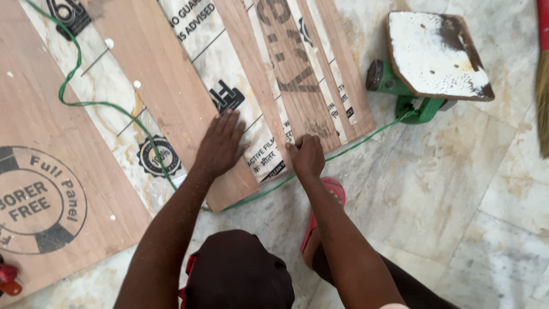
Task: The person uses a green circular saw to cut a long strip of plywood. They measure and mark the wood with a tape measure and pencil, then guide the saw along the marked line to make a straight cut. The person adjusts the wood and the saw multiple times to ensure a precise cut.
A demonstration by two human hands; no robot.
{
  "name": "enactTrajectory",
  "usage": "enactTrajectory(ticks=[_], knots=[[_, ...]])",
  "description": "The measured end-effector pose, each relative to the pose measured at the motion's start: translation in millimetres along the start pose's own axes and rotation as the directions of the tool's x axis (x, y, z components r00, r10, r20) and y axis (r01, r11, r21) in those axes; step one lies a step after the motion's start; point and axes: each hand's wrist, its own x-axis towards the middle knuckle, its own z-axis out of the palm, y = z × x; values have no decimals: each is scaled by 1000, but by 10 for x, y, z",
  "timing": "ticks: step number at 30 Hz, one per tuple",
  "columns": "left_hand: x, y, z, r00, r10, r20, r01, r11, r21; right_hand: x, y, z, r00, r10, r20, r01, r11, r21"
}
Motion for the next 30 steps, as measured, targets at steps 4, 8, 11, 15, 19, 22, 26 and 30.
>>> enactTrajectory(ticks=[4,8,11,15,19,22,26,30], knots=[[74,130,122,997,-67,-49,66,998,-17,156,276,60,991,112,68,-117,990,77],[96,176,106,992,-98,-79,97,995,-12,448,790,-112,971,216,-99,-188,953,238],[114,186,78,994,-96,-57,97,995,16,533,951,-352,917,397,36,-383,854,353],[144,187,34,994,-107,-30,107,994,-4,422,719,-495,971,179,-157,-188,981,-45],[152,184,13,994,-103,-34,103,995,-17,374,640,-489,976,114,-184,-134,986,-101],[163,182,23,995,-102,-21,102,995,-21,390,719,-434,978,59,-199,-80,992,-98],[165,165,44,994,-107,-1,107,994,-1,492,762,-412,967,-28,-252,1,994,-106],[150,146,47,994,-110,-1,110,994,0,674,741,-505,967,124,-221,-148,985,-91]])
